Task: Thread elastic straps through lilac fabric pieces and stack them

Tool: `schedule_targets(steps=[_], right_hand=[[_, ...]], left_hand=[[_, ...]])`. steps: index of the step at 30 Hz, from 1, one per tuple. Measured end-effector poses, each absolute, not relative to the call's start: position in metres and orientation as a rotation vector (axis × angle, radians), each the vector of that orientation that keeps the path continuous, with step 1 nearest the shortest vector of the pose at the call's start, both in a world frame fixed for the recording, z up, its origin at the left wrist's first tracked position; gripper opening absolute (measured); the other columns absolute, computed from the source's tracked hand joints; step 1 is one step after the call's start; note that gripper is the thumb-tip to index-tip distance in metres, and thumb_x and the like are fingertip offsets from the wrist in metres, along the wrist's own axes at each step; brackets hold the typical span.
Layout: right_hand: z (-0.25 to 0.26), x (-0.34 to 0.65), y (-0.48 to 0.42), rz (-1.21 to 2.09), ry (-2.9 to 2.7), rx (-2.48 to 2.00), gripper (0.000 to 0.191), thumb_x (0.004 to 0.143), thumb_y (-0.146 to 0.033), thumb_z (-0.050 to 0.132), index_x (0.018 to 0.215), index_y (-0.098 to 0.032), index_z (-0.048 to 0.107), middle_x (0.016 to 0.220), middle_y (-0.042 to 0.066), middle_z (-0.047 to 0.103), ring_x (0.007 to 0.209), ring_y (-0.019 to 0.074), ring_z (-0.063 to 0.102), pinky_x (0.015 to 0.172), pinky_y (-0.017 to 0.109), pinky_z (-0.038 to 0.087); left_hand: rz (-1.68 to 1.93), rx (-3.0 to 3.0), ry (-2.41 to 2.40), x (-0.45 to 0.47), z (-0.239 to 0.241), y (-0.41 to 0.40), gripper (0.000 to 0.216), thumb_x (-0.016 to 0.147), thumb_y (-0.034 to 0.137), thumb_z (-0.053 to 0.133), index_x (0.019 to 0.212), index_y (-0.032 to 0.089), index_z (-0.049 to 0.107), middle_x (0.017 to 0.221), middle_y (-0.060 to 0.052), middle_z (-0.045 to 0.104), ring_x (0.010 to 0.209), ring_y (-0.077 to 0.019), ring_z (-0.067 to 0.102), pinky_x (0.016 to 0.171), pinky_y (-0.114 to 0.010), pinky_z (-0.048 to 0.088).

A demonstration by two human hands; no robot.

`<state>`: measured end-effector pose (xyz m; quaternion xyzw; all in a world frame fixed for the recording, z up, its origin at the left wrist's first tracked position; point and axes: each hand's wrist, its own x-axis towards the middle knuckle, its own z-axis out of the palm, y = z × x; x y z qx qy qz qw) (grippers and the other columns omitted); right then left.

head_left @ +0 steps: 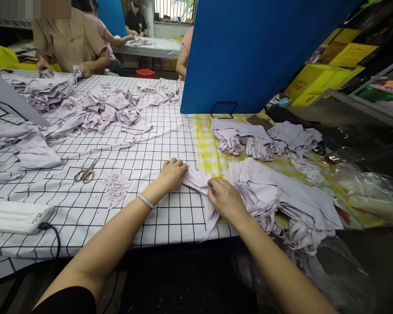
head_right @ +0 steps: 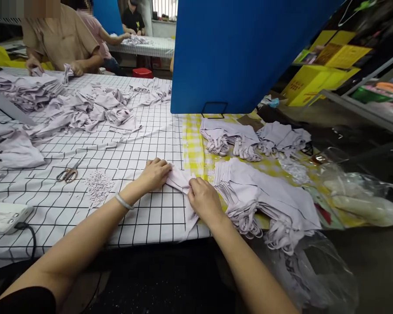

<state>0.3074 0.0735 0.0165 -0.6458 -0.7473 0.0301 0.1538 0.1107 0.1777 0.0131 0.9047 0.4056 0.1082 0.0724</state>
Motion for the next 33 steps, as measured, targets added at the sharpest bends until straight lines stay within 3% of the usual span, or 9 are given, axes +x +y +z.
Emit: schedule_targets(steps=[4,9,12,16,19,22,25,31,33], right_hand=[[0.012,0.325,0.046,0.139,-1.995,-1.761,0.021,0.082,-0.008,0.041,0.089,-0.023,0.053,0.084,0.006,0.061,0.082,0.0241,0.06,0.075,0.035,0.047],[0.023,0.297,0.05,0.266,-1.894,-1.61,0.02,0.085,-0.026,0.055,0.104,-0.021,0.055,0.103,0.012,0.064,0.098,0.0282,0.061,0.085,0.039,0.05],[0.048,0.282,0.058,0.388,-1.871,-1.553,0.017,0.088,-0.02,0.045,0.097,-0.021,0.059,0.095,0.01,0.067,0.089,0.0251,0.063,0.079,0.037,0.05],[0.091,0.294,0.028,0.615,-1.917,-1.515,0.025,0.098,-0.028,0.04,0.091,-0.022,0.064,0.081,0.004,0.068,0.071,0.0184,0.061,0.065,0.03,0.046],[0.11,0.308,-0.016,1.0,-2.201,-1.29,0.032,0.099,-0.038,0.05,0.074,-0.022,0.063,0.064,-0.001,0.061,0.056,0.013,0.054,0.054,0.026,0.04],[0.108,0.313,-0.038,1.273,-2.273,-1.103,0.037,0.097,-0.04,0.056,0.066,-0.02,0.061,0.058,-0.003,0.056,0.052,0.0097,0.05,0.049,0.023,0.035],[0.093,0.313,-0.025,1.093,-2.148,-1.266,0.041,0.097,-0.043,0.055,0.063,-0.02,0.06,0.057,-0.003,0.053,0.053,0.0104,0.048,0.05,0.023,0.035],[0.047,0.314,0.017,0.011,-1.888,-1.748,0.037,0.09,-0.032,0.055,0.055,-0.021,0.051,0.052,-0.001,0.047,0.05,0.0134,0.041,0.051,0.027,0.028],[0.034,0.316,0.017,0.136,-2.105,-1.746,0.034,0.086,-0.03,0.059,0.054,-0.021,0.051,0.057,0.0,0.052,0.055,0.0152,0.047,0.053,0.027,0.031]], left_hand=[[0.581,2.597,1.216,0.11,0.024,0.164,0.01,0.078,0.009,0.055,0.075,0.018,0.056,0.084,-0.009,0.063,0.092,-0.0271,0.055,0.082,-0.044,0.044],[0.812,1.97,0.961,0.111,0.071,0.126,0.011,0.09,0.027,0.053,0.082,0.021,0.048,0.067,0.003,0.056,0.059,-0.0117,0.051,0.058,-0.026,0.042],[0.716,1.653,0.862,0.1,0.105,0.106,0.017,0.09,0.035,0.057,0.088,0.021,0.049,0.061,0.005,0.053,0.049,-0.0093,0.049,0.047,-0.021,0.037],[0.361,1.631,0.832,0.05,0.14,0.064,0.021,0.084,0.03,0.065,0.102,0.022,0.058,0.071,0.0,0.065,0.054,-0.0126,0.058,0.047,-0.021,0.04],[0.102,1.808,0.777,0.009,0.148,0.022,0.019,0.077,0.022,0.069,0.095,0.025,0.069,0.076,-0.001,0.068,0.059,-0.0137,0.06,0.048,-0.021,0.039],[0.027,1.899,0.874,-0.012,0.138,0.002,0.009,0.079,0.024,0.064,0.085,0.025,0.07,0.069,0.001,0.065,0.058,-0.0136,0.057,0.048,-0.021,0.036],[0.268,1.979,1.306,-0.01,0.115,0.019,0.009,0.08,0.023,0.055,0.08,0.023,0.064,0.063,0.001,0.06,0.054,-0.0142,0.053,0.048,-0.023,0.033],[0.75,1.929,1.96,0.001,0.061,0.08,0.007,0.074,0.019,0.054,0.078,0.022,0.058,0.059,0.001,0.055,0.059,-0.0188,0.051,0.059,-0.029,0.035],[0.873,1.83,1.915,0.003,0.043,0.088,0.006,0.075,0.02,0.053,0.077,0.021,0.058,0.064,0.0,0.058,0.064,-0.0192,0.054,0.063,-0.03,0.038]])
